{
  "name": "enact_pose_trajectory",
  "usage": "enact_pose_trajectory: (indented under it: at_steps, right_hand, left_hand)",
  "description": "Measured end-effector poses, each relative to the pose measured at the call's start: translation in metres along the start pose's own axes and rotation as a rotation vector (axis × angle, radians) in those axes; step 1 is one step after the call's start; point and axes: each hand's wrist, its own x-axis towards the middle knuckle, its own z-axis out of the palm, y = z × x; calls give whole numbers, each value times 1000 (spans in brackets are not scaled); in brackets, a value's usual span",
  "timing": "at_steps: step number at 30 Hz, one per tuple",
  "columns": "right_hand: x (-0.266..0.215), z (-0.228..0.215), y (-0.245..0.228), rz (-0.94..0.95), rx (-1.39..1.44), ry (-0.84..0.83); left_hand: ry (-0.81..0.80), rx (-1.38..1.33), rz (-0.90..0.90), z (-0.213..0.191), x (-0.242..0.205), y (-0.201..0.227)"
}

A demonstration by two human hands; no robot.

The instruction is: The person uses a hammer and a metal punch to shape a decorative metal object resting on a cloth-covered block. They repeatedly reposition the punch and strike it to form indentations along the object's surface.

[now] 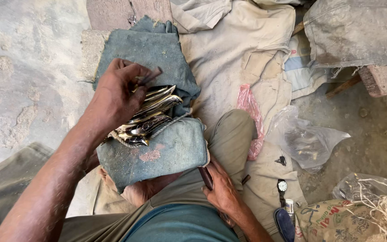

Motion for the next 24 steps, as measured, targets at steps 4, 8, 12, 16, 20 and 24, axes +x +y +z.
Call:
enact_pose_trajectory:
  at_steps: [4,8,12,16,20,24]
  right_hand:
    - [14,-22,12,-163,673,-31]
    - [15,-46,33,125,1079,116]
    - [19,-44,46,252,1323,34]
    - [23,-32,51,462,1223,69]
    - [47,-46,46,459,1081,105]
    - [80,-80,28,247,828,237]
  left_hand:
    - [-55,-329,123,-10,-2,17]
    - [-162,-437,-119,-4,12,14]
    - [-133,-590,27,3,26,9]
    - [-181,-473,-8,11,33,2]
    - [-200,-474,77,15,35,4]
    - [-179,-505,132,15,32,5]
